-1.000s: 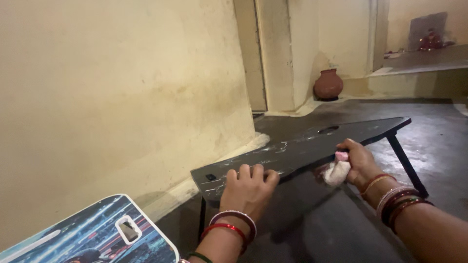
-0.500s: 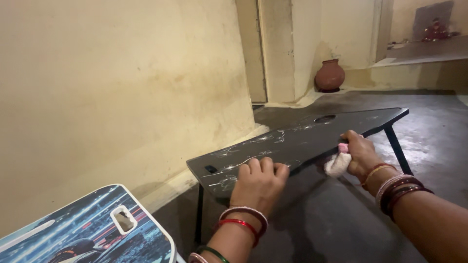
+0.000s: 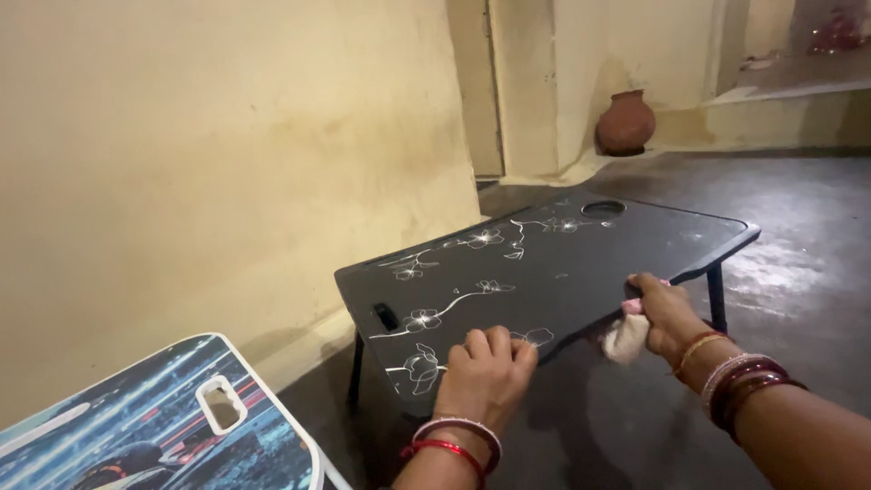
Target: The person unfolds a black folding table by extending its legs and then wipes the tabletop with a cloth. The person also wipes a nearby wall and a second table with a racing car design.
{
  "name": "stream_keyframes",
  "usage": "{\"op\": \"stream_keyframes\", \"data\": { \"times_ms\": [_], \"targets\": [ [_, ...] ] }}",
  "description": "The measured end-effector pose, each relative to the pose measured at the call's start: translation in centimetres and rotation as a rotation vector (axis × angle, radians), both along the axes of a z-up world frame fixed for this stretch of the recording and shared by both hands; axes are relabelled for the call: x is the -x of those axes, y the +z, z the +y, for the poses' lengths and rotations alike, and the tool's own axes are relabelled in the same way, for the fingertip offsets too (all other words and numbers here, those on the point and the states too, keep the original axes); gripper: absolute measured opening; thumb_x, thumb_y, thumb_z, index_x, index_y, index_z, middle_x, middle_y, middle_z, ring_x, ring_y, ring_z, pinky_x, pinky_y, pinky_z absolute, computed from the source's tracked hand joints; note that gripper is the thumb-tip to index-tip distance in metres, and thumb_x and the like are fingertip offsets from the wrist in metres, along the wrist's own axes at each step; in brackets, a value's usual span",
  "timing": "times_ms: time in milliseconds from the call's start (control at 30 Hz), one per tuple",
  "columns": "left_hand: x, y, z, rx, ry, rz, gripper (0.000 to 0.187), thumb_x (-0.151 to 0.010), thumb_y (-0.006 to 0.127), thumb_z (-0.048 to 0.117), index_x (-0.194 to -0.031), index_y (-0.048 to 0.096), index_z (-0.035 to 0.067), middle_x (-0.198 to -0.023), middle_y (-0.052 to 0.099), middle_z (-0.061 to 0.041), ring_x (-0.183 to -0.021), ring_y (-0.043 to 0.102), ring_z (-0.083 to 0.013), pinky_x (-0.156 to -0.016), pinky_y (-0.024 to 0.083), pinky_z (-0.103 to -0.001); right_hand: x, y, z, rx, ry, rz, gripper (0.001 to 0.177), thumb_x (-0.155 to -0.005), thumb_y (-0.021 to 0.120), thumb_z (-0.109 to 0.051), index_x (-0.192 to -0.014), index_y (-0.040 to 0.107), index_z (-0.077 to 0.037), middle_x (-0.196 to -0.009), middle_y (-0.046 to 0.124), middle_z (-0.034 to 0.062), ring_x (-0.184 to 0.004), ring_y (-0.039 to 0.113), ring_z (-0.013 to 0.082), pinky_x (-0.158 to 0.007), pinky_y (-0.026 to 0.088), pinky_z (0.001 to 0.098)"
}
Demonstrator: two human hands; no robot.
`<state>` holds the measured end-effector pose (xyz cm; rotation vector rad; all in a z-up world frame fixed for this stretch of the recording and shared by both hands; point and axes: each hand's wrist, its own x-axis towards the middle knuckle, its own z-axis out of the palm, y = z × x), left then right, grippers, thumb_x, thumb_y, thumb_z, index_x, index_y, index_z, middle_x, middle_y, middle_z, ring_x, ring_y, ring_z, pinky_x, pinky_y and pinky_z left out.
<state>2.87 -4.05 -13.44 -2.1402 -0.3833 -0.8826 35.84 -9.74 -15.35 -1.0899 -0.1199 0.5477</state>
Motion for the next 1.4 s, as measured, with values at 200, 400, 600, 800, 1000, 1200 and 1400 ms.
{"op": "stream_keyframes", "data": {
  "times_ms": [200, 400, 600, 800, 1000, 1200, 1400],
  "targets": [
    [0.3, 2.1, -1.2, 0.140, 0.038, 0.048, 0.019, -0.089, 0.065, 0.018, -0.106, 0.063, 0.010, -0.092, 0.058, -0.007, -0.080, 0.057, -0.0229, -0.059, 0.049, -0.035, 0.6, 0.7, 0.2, -0.032, 0.027, -0.120, 0.038, -0.101, 0.068, -0.028, -0.115, 0.051, 0.004, -0.095, 0.054, 0.0091, -0.067, 0.052, 0.0121, -0.050, 0.048, 0.0244],
    [3.3, 6.9, -3.0, 0.685, 0.339, 0.387, 0.083, -0.077, 0.082, 0.032, -0.147, 0.039, 0.020, -0.136, 0.043, -0.011, -0.130, 0.040, -0.0313, -0.095, 0.043, -0.055, 5.7, 2.2, 0.2, 0.182, -0.170, -0.042, 0.061, -0.098, 0.069, -0.024, -0.136, 0.025, -0.005, -0.103, 0.053, 0.0116, -0.086, 0.059, 0.0167, -0.077, 0.053, 0.0398],
    [5.7, 8.9, -2.1, 0.929, 0.338, 0.366, 0.097, -0.071, 0.085, 0.037, -0.153, 0.032, 0.038, -0.156, 0.031, -0.002, -0.147, 0.025, -0.0279, -0.114, 0.028, -0.056, 12.4, 1.2, 2.1, 0.095, -0.198, -0.144, 0.081, -0.094, 0.068, -0.018, -0.148, 0.009, -0.005, -0.096, 0.057, 0.0131, -0.069, 0.057, 0.0185, -0.066, 0.051, 0.0350],
    [6.7, 8.5, -1.1, 0.976, 0.369, 0.354, 0.086, -0.078, 0.076, 0.029, -0.152, 0.033, 0.044, -0.164, 0.023, 0.000, -0.154, 0.016, -0.0242, -0.117, 0.023, -0.053, 16.6, 2.2, 1.7, 0.099, -0.163, -0.248, 0.116, -0.089, 0.071, -0.010, -0.158, -0.022, -0.006, -0.098, 0.059, 0.0115, -0.058, 0.054, 0.0140, -0.049, 0.048, 0.0281],
    [6.2, 7.7, -0.9, 0.948, 0.401, 0.420, 0.085, -0.088, 0.064, 0.025, -0.158, 0.019, 0.042, -0.170, 0.011, -0.002, -0.158, 0.009, -0.0240, -0.122, 0.014, -0.060, 16.9, 3.0, 0.8, 0.185, -0.079, -0.238, 0.115, -0.094, 0.068, -0.015, -0.157, -0.028, -0.006, -0.100, 0.061, 0.0147, -0.059, 0.054, 0.0137, -0.050, 0.049, 0.0269],
    [5.1, 7.4, -1.4, 0.994, 0.471, 0.433, 0.081, -0.096, 0.054, 0.017, -0.162, 0.012, 0.039, -0.172, 0.002, -0.005, -0.159, 0.004, -0.0263, -0.123, 0.009, -0.066, 16.2, 3.3, 0.8, 0.136, -0.004, -0.212, 0.114, -0.095, 0.065, -0.014, -0.154, -0.033, -0.010, -0.101, 0.059, 0.0106, -0.056, 0.051, 0.0136, -0.048, 0.048, 0.0267],
    [4.7, 7.1, -1.9, 0.983, 0.479, 0.375, 0.079, -0.098, 0.052, 0.015, -0.163, 0.011, 0.030, -0.171, 0.003, -0.009, -0.158, 0.007, -0.0309, -0.123, 0.011, -0.062, 15.6, 3.9, 1.5, 0.118, 0.081, -0.214, 0.114, -0.096, 0.065, -0.014, -0.154, -0.033, -0.010, -0.096, 0.057, 0.0105, -0.057, 0.052, 0.0123, -0.049, 0.049, 0.0247]
  ]
}}
